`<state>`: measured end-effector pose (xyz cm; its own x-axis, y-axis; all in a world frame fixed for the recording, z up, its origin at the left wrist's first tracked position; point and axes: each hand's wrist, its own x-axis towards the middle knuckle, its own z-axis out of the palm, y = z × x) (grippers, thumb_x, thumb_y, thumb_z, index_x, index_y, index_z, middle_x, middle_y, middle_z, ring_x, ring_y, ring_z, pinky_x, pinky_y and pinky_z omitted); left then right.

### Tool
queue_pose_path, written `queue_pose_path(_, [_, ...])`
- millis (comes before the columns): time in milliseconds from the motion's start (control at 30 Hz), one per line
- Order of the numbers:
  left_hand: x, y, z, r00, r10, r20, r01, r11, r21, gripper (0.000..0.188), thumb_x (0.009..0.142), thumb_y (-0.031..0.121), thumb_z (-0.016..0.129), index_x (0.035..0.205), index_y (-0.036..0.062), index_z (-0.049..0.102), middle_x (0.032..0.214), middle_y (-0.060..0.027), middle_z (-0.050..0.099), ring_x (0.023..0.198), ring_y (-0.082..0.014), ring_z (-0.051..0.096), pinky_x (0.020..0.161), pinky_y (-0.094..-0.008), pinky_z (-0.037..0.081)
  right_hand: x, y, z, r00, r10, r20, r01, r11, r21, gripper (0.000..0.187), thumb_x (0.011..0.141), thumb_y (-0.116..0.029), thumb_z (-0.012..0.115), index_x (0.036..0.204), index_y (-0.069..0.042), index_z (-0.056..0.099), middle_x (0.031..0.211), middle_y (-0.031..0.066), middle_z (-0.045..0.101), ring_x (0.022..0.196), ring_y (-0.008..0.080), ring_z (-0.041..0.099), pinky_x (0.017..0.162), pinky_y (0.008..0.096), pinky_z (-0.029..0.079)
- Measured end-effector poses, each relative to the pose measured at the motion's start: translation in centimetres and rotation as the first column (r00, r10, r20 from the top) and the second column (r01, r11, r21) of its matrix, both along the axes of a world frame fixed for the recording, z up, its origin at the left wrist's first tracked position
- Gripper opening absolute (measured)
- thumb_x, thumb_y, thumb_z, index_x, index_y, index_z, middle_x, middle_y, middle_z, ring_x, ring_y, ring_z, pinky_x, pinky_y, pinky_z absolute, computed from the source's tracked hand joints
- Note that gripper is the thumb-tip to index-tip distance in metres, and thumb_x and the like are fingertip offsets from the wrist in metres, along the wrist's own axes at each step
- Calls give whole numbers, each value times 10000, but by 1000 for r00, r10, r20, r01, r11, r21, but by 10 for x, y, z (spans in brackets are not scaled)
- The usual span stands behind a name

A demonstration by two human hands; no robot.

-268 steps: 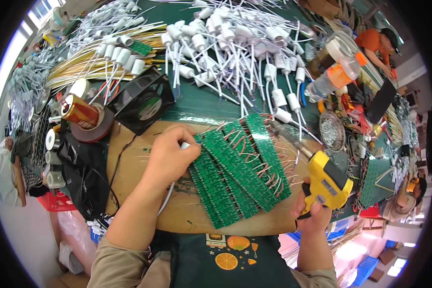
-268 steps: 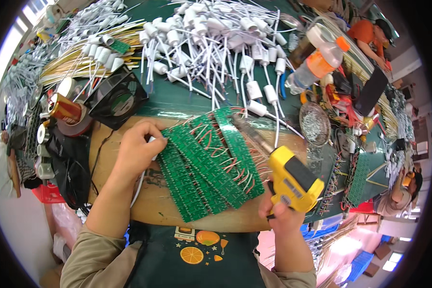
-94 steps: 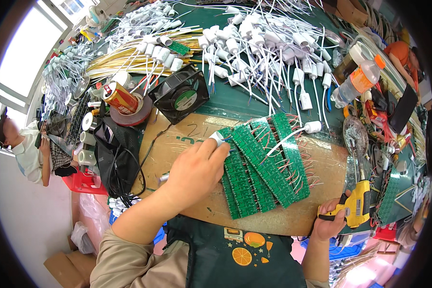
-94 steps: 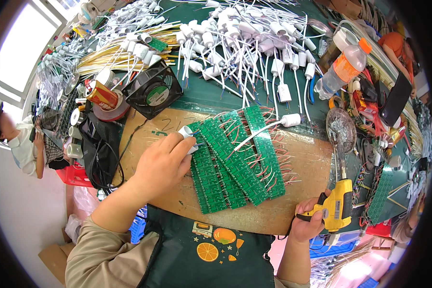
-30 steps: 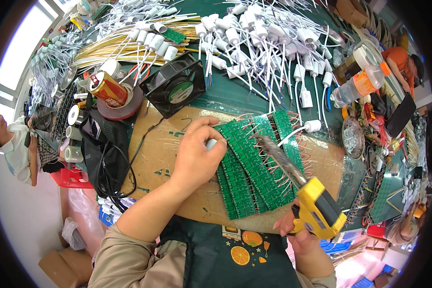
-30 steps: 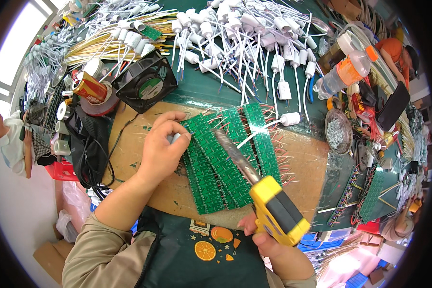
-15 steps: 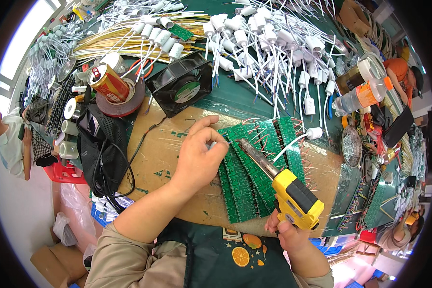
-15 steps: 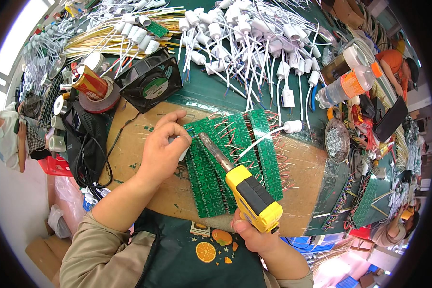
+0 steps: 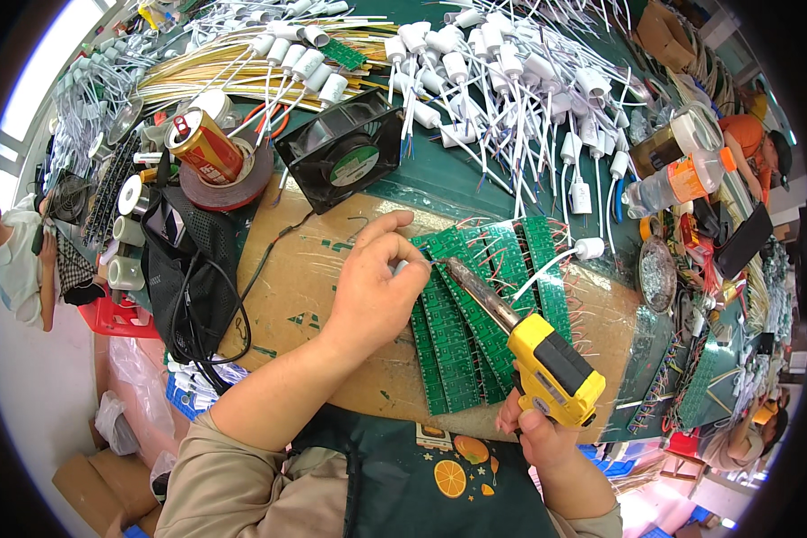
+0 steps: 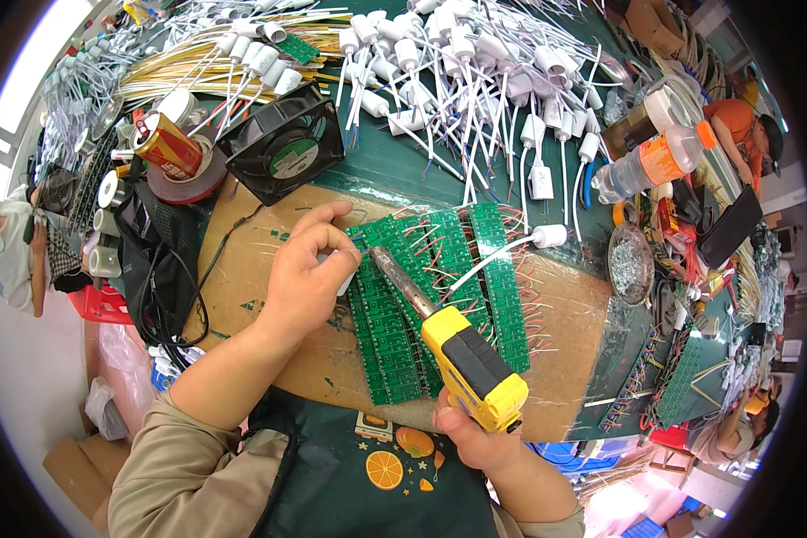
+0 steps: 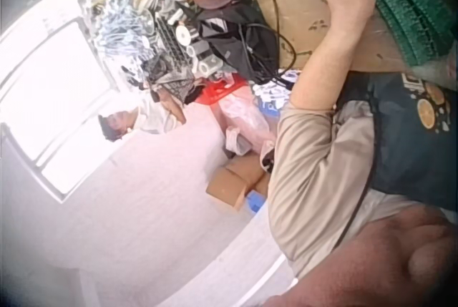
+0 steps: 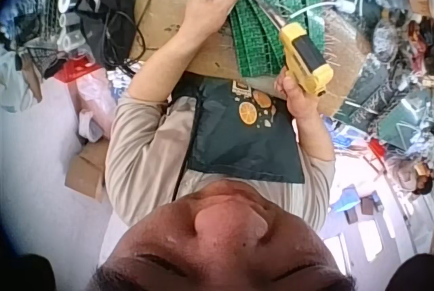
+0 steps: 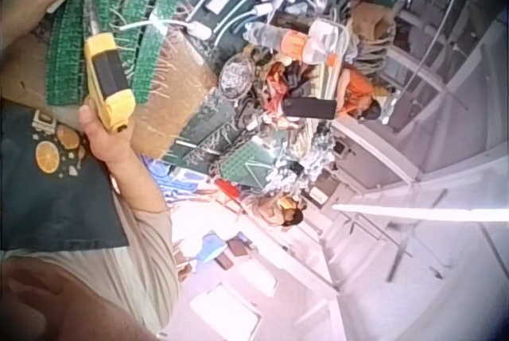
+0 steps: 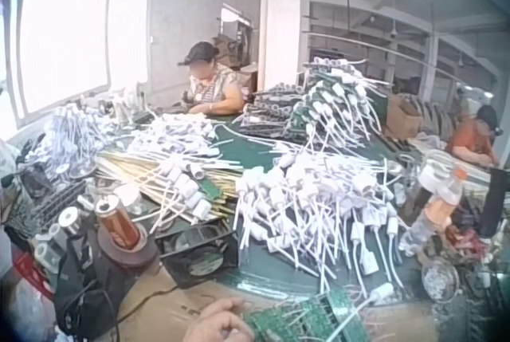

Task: The person solders wires and LED components onto PCB strips using a soldering iron.

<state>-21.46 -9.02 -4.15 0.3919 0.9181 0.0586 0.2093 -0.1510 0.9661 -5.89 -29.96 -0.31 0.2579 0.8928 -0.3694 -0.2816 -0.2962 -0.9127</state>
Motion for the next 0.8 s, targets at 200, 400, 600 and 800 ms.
queue_pose_path(200, [0, 0, 1, 1000, -4, 1, 4, 1000, 9, 64, 783, 72, 623, 783, 8, 629, 1301, -179, 519, 1142, -241, 519, 916, -326, 405, -3, 2, 2, 999, -40, 1, 40, 999, 23, 753, 775, -384, 747, 1308, 22, 404, 698, 60, 520, 557, 152, 508, 557, 314, 464])
queue_pose_path(400, [0, 1, -2, 1000, 4, 6, -4, 1000, 2, 49, 779, 65, 621, 781, 17, 628, 1288, -171, 524, 1143, -246, 518, 923, -331, 403, -2, 1, 2, 998, -64, -5, 64, 998, 16, 754, 768, -396, 752, 1301, 18, 415, 693, 55, 514, 550, 146, 501, 550, 309, 463])
queue_pose_path(600, [5, -2, -6, 997, 50, -63, -40, 989, 142, 37, 772, 49, 615, 762, 23, 590, 1253, -177, 536, 1130, -281, 526, 937, -350, 405, -2, 7, 4, 997, -76, 12, 76, 996, 42, 753, 765, -410, 753, 1292, 12, 421, 700, 48, 516, 549, 133, 493, 536, 296, 459])
queue_pose_path(800, [5, -1, -12, 995, 60, -78, -40, 972, 233, 52, 765, 46, 613, 773, 29, 565, 1227, -181, 543, 1112, -302, 532, 937, -365, 410, -1, 11, 6, 998, -60, 16, 60, 998, 6, 752, 760, -406, 758, 1286, 13, 422, 701, 47, 516, 551, 132, 494, 533, 286, 457])
